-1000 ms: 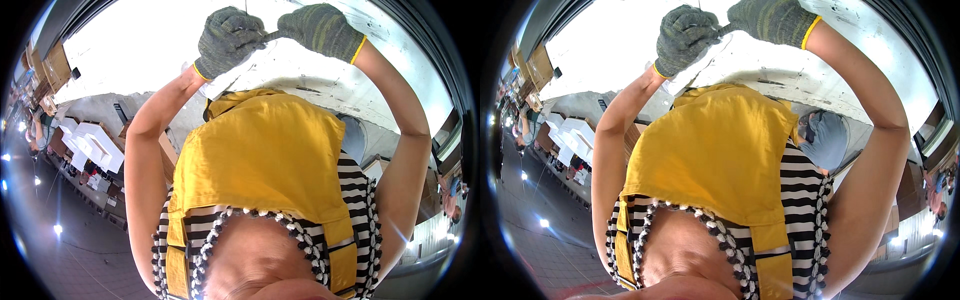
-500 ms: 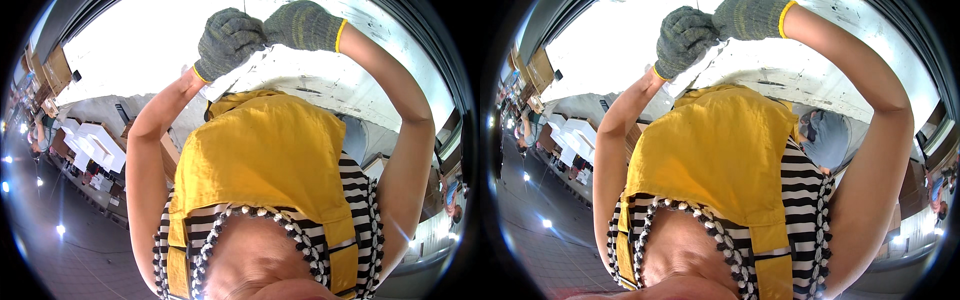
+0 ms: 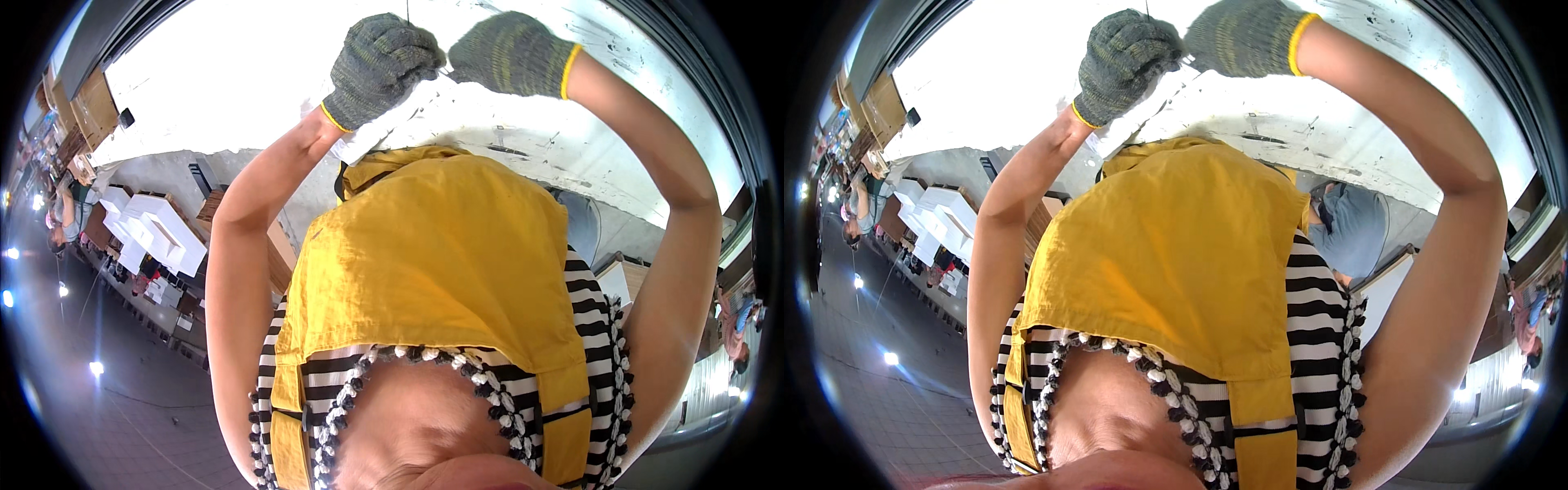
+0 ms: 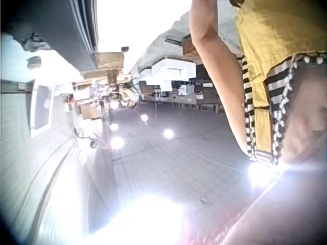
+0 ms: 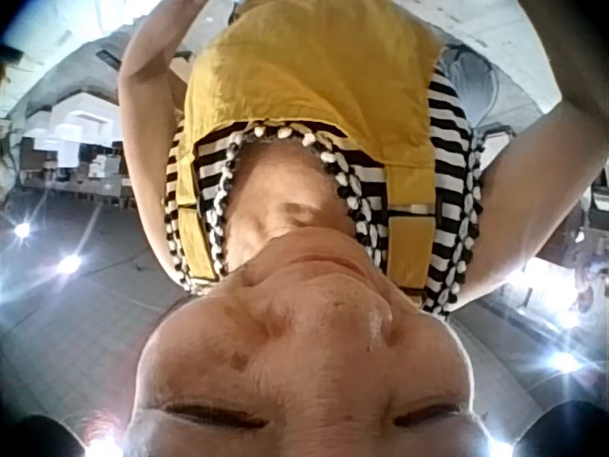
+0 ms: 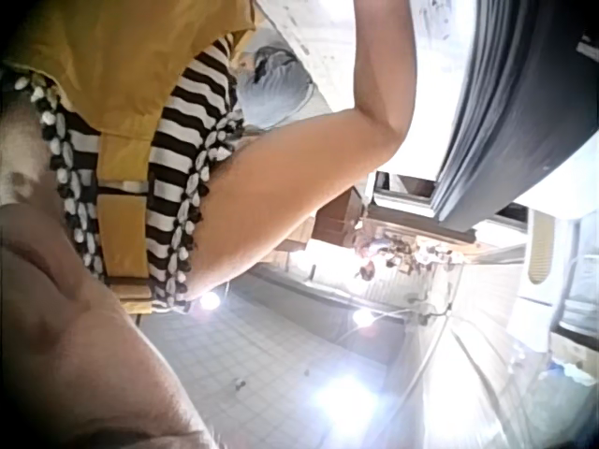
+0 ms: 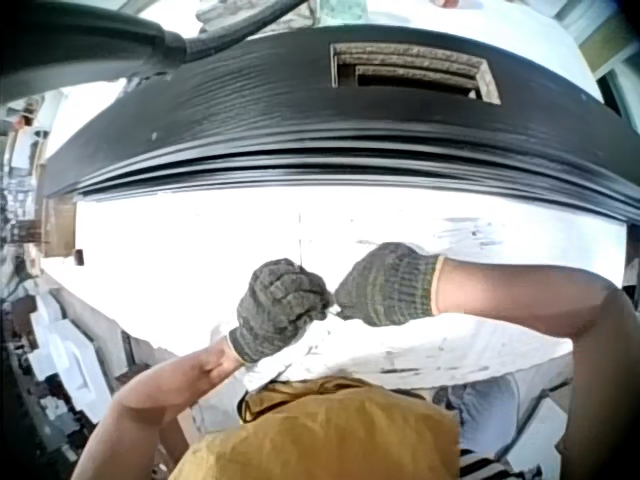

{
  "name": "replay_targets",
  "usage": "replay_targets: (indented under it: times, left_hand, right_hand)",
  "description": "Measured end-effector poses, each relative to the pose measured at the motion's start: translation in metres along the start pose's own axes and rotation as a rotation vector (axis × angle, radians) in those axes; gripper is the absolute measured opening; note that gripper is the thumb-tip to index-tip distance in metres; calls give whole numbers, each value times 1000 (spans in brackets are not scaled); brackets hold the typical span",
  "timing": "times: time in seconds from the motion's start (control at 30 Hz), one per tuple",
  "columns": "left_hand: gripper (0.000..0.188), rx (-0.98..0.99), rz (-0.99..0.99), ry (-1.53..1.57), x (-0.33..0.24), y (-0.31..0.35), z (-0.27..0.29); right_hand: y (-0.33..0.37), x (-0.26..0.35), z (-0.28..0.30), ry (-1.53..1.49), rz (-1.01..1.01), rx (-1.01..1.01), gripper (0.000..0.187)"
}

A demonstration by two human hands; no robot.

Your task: The person stacks black wood panels on a wooden pallet in a workshop. They then retrieve a white plastic sheet from a cabinet and spread it over a workbench, smoothing it out with their hands.

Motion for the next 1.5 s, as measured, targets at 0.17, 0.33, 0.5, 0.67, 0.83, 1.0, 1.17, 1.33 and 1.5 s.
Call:
replay_targets:
  times: [0.17,0.33,0.5,0.67,0.83,1.0,1.17,1.33,1.5]
  left_hand:
    - [23,9,32,5,0,9,-7]
    - [24,15,9,14,-2,5,-4]
    - [20,23,12,-72,-5,6,-3]
    - [20,80,66,-32,-11,7,0]
    - [17,49,110,-54,-14,2,0]
    - [15,22,82,-72,-16,7,4]
    - [15,37,51,-90,-15,3,5]
    - [15,88,98,-7,-19,-1,8]
    - [17,117,61,-55,-22,1,12]
  right_hand:
    - [31,12,-25,-7,-46,-194,13]
    - [41,24,-28,17,-81,-254,17]
    - [48,36,-28,-44,-198,-173,20]
    - [67,54,-35,-41,-214,-184,18]
    - [103,82,-57,-175,-294,201,27]
    - [125,48,-76,307,-172,-694,37]
    - [74,36,-55,70,-409,-317,34]
    - [57,30,-36,-30,-379,-236,29]
    - [50,23,-37,-68,-305,-367,26]
Point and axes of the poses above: each hand's wrist, its own y-axis away from the middle knuckle, its own z-axis out of the back of the hand, x = y × z, the point moved 2 cm from there along -y, towards the middle knuckle, and after that the axes turned 2 degrees about y, right-handed, at the moved point
